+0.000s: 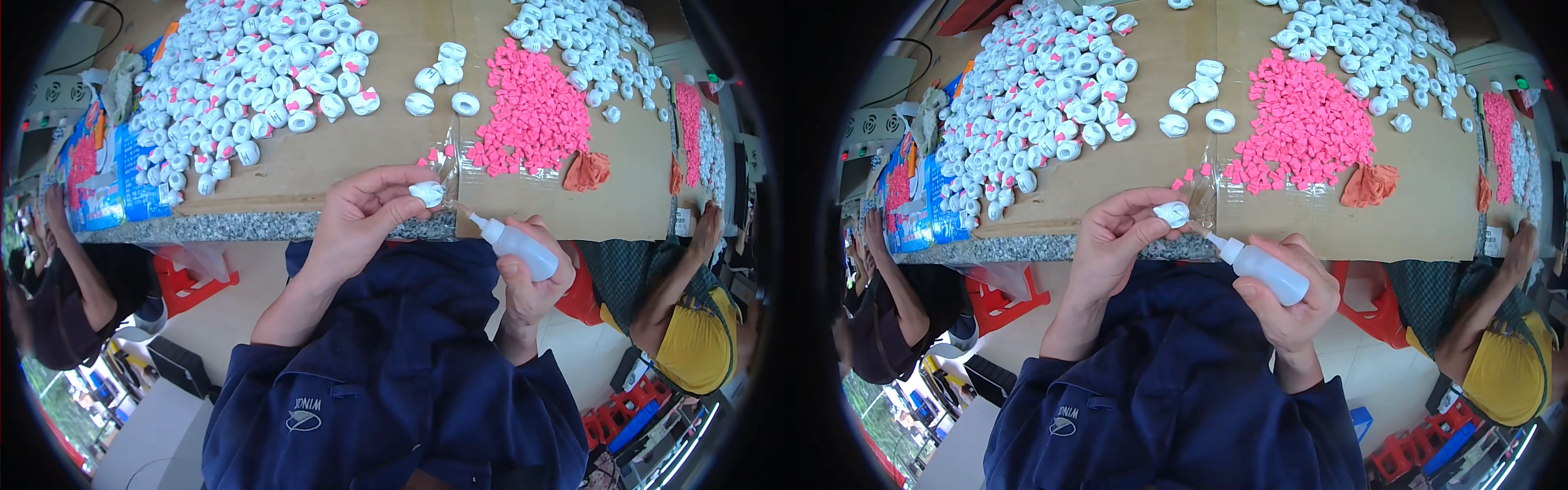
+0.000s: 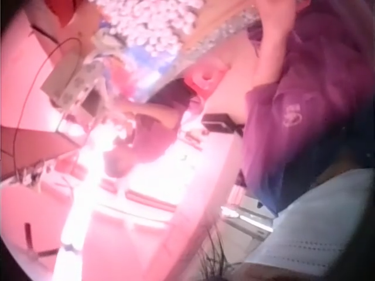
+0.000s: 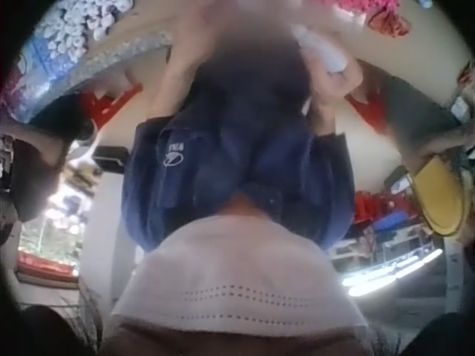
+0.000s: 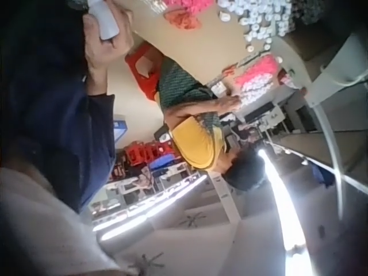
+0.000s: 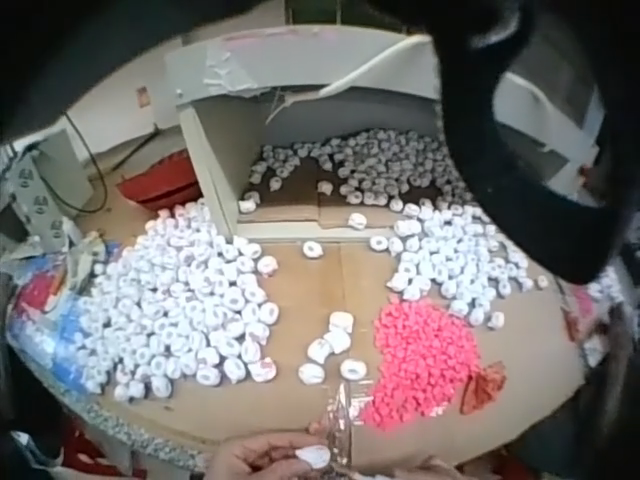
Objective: Assembling small plastic toy components by applying glue from a bottle.
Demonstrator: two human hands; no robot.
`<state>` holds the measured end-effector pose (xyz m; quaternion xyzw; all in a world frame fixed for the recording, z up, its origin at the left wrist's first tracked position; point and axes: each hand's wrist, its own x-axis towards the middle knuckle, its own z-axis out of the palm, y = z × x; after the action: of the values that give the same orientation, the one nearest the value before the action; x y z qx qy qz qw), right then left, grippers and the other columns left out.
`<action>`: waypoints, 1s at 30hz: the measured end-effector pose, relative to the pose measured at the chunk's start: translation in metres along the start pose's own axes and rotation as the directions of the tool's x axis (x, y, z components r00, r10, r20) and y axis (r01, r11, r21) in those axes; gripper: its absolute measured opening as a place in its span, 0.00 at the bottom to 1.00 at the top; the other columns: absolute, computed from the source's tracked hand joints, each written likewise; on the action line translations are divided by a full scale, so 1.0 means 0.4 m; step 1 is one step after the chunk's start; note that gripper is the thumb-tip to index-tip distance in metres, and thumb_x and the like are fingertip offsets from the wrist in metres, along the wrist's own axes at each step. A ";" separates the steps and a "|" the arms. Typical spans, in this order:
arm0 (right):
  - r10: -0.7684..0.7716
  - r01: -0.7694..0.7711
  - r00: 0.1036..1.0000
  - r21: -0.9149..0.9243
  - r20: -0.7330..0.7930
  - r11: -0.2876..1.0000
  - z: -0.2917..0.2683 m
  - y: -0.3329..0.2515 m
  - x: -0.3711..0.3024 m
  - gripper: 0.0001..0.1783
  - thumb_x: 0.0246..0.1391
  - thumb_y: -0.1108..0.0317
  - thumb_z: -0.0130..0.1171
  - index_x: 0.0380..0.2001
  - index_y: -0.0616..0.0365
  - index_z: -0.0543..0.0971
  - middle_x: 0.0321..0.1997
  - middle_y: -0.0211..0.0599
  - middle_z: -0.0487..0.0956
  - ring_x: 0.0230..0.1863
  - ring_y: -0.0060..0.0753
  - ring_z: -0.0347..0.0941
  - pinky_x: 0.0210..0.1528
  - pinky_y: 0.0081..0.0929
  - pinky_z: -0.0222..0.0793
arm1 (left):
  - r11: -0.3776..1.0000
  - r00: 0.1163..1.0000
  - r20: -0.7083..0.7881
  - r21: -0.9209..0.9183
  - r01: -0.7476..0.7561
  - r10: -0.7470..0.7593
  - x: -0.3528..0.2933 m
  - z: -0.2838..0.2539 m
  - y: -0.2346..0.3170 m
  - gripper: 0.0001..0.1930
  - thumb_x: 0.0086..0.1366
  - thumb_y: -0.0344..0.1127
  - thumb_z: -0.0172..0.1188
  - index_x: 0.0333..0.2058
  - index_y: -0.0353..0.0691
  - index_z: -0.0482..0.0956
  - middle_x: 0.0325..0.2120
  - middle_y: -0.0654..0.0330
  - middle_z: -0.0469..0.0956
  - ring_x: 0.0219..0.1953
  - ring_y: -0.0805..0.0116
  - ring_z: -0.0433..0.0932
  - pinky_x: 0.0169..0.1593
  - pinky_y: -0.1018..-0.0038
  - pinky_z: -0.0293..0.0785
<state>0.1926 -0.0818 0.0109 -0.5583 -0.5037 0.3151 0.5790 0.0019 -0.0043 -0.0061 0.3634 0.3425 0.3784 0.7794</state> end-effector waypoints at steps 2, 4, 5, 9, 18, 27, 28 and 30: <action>0.050 -0.050 0.999 -0.020 0.016 0.999 0.002 -0.007 0.000 0.21 0.34 0.69 0.69 0.33 0.71 0.78 0.21 0.37 0.75 0.23 0.26 0.65 0.25 0.19 0.59 | 1.000 1.000 -0.014 -0.010 0.000 0.000 -0.002 0.002 0.000 0.15 0.59 0.24 0.55 0.45 0.29 0.71 0.39 0.53 0.76 0.39 0.68 0.77 0.43 0.77 0.74; 0.065 -0.064 0.998 -0.018 0.018 0.998 0.005 -0.005 -0.003 0.20 0.34 0.69 0.68 0.33 0.71 0.78 0.21 0.37 0.75 0.23 0.26 0.65 0.25 0.19 0.59 | 1.000 1.000 -0.025 -0.016 0.002 -0.003 -0.003 0.004 0.000 0.15 0.58 0.24 0.55 0.45 0.28 0.71 0.40 0.53 0.76 0.39 0.68 0.77 0.44 0.76 0.74; 0.079 -0.078 0.997 -0.016 0.018 0.997 0.005 -0.004 -0.004 0.20 0.35 0.70 0.68 0.34 0.71 0.78 0.22 0.37 0.75 0.23 0.26 0.65 0.25 0.19 0.59 | 1.000 1.000 -0.029 -0.002 0.012 -0.012 -0.003 0.004 -0.001 0.15 0.58 0.24 0.55 0.45 0.28 0.71 0.40 0.53 0.76 0.39 0.68 0.77 0.44 0.76 0.74; 0.082 -0.081 0.996 -0.018 0.028 0.997 0.007 -0.006 0.000 0.19 0.36 0.70 0.67 0.34 0.71 0.78 0.22 0.37 0.75 0.23 0.25 0.65 0.25 0.19 0.59 | 0.999 0.999 -0.025 0.021 0.024 -0.023 0.000 0.007 0.004 0.15 0.59 0.24 0.55 0.45 0.28 0.71 0.40 0.53 0.76 0.40 0.68 0.77 0.45 0.76 0.73; 0.077 -0.076 0.997 -0.047 0.018 0.996 -0.001 -0.006 0.000 0.19 0.37 0.69 0.67 0.34 0.70 0.78 0.21 0.36 0.74 0.22 0.24 0.65 0.24 0.18 0.58 | 1.000 1.000 -0.030 -0.028 -0.002 0.001 0.002 0.008 0.005 0.15 0.59 0.24 0.55 0.46 0.28 0.71 0.40 0.52 0.76 0.40 0.67 0.77 0.46 0.75 0.73; 0.115 -0.115 0.993 -0.010 0.023 0.993 -0.008 0.002 -0.014 0.20 0.37 0.70 0.67 0.35 0.70 0.77 0.24 0.35 0.75 0.24 0.22 0.66 0.26 0.17 0.59 | 0.999 0.999 -0.026 -0.036 -0.019 0.018 0.001 0.007 -0.002 0.16 0.58 0.22 0.55 0.46 0.28 0.71 0.41 0.52 0.75 0.43 0.67 0.76 0.48 0.72 0.72; 0.109 -0.109 0.994 0.025 -0.013 0.994 -0.009 0.001 -0.014 0.21 0.38 0.70 0.67 0.38 0.70 0.76 0.29 0.36 0.75 0.28 0.23 0.68 0.31 0.16 0.62 | 0.999 1.000 -0.025 -0.036 -0.019 0.018 0.000 0.008 -0.001 0.16 0.58 0.22 0.55 0.46 0.28 0.71 0.41 0.52 0.75 0.43 0.67 0.76 0.48 0.72 0.72; 0.104 -0.101 0.993 0.060 -0.051 0.993 -0.013 0.003 -0.014 0.23 0.40 0.69 0.66 0.41 0.70 0.74 0.33 0.37 0.75 0.32 0.23 0.70 0.36 0.16 0.64 | 0.999 1.000 -0.022 -0.030 -0.020 0.020 -0.001 0.011 0.000 0.16 0.58 0.22 0.54 0.46 0.28 0.70 0.42 0.52 0.75 0.44 0.67 0.75 0.49 0.71 0.72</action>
<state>0.1962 -0.0886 0.0090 -0.5750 -0.4492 0.3435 0.5913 0.0051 -0.0062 -0.0040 0.3510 0.3417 0.3952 0.7771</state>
